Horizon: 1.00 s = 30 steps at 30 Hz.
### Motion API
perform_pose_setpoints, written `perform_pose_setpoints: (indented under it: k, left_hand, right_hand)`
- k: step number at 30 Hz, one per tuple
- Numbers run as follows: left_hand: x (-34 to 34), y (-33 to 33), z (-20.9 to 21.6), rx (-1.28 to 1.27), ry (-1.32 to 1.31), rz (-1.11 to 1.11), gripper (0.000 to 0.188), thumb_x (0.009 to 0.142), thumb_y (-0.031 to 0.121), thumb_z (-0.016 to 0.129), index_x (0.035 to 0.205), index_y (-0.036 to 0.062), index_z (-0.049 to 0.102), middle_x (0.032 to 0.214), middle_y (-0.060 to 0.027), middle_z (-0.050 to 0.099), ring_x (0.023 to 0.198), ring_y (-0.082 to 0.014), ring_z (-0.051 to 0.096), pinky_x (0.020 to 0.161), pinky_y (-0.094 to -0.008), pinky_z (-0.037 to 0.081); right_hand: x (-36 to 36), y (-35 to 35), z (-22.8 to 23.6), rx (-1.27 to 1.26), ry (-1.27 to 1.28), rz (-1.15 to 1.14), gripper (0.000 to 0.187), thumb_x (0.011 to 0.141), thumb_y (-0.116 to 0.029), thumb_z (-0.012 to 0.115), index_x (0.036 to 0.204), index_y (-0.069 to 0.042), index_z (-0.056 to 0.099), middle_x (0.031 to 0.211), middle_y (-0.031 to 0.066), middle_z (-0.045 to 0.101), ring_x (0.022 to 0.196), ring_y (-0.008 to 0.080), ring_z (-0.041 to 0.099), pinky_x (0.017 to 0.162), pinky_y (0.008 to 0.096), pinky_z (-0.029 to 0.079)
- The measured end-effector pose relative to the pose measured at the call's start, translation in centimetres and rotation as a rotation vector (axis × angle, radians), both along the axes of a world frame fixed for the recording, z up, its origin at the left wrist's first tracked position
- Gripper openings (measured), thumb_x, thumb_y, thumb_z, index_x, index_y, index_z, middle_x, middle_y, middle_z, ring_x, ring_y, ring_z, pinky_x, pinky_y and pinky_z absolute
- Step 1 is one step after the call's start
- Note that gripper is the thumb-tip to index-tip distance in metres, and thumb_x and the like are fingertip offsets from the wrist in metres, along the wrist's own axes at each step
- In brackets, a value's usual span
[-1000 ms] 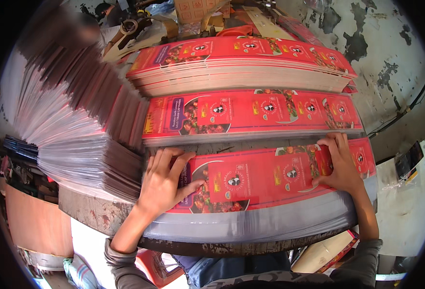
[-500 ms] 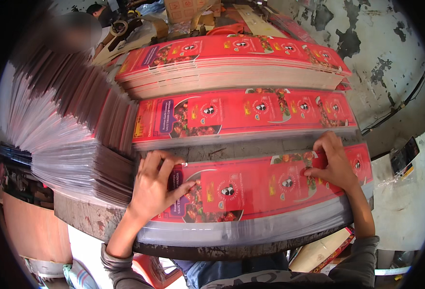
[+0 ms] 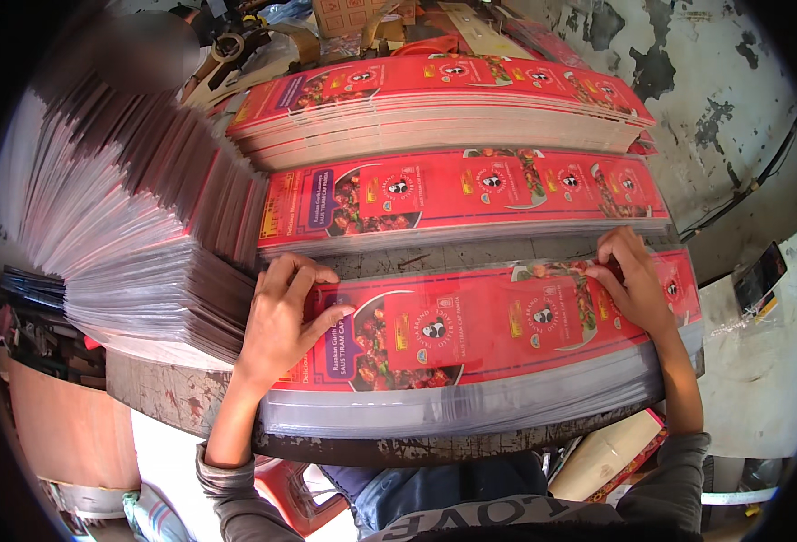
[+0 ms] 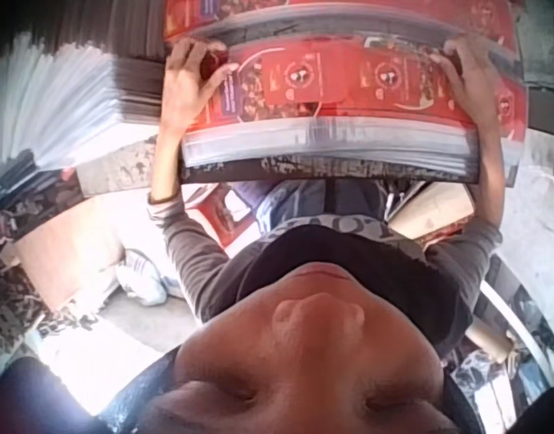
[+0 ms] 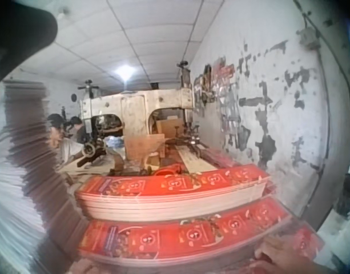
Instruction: The person inserts printed paper strips into plastic sleeves one at a time by hand.
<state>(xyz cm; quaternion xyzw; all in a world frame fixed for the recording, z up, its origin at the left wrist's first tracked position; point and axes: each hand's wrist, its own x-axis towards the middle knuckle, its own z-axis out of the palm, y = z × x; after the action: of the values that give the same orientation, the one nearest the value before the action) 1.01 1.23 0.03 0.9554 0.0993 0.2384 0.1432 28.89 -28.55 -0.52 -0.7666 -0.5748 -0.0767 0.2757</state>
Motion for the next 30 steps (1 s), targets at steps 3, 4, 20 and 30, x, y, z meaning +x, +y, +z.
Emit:
perform_pose_setpoints:
  k: [3,4,20,30]
  left_hand:
    - [0.0,0.2,-0.1,0.029,-0.021,-0.028,0.030,0.070,0.013,0.075,0.090,-0.0002,0.056,0.084,-0.0111,0.052,0.078,-0.0275,0.053,0.070,-0.0350,0.044]
    - [0.1,0.3,-0.2,-0.006,-0.017,-0.022,0.029,0.071,0.013,0.074,0.089,0.0000,0.056,0.084,-0.0111,0.052,0.078,-0.0276,0.054,0.069,-0.0349,0.044]
    - [0.4,-0.2,-0.5,0.044,-0.019,0.026,0.015,0.082,0.010,0.063,0.086,0.0028,0.051,0.081,-0.0104,0.052,0.077,-0.0305,0.053,0.070,-0.0396,0.039]
    - [-0.7,-0.1,1.4,0.183,-0.207,0.097,0.021,0.081,0.014,0.066,0.092,0.0036,0.051,0.090,-0.0075,0.059,0.082,-0.0270,0.056,0.075,-0.0371,0.038]
  right_hand:
    - [-0.2,0.0,0.2,-0.023,-0.001,-0.019,0.022,0.079,-0.009,0.065,0.083,-0.004,0.044,0.083,0.0101,0.047,0.081,0.0282,0.046,0.076,0.0361,0.035]
    - [-0.2,0.0,0.3,-0.031,0.001,-0.023,0.021,0.079,-0.009,0.064,0.083,-0.004,0.044,0.084,0.0102,0.047,0.082,0.0285,0.047,0.076,0.0365,0.035]
    - [0.1,-0.1,-0.5,0.031,-0.034,-0.018,0.014,0.082,-0.007,0.060,0.083,-0.001,0.047,0.082,0.0115,0.050,0.078,0.0309,0.049,0.075,0.0376,0.037]
    - [1.0,-0.3,1.0,0.235,-0.161,0.012,0.011,0.081,-0.002,0.061,0.085,0.001,0.051,0.079,0.0124,0.052,0.073,0.0300,0.050,0.069,0.0359,0.041]
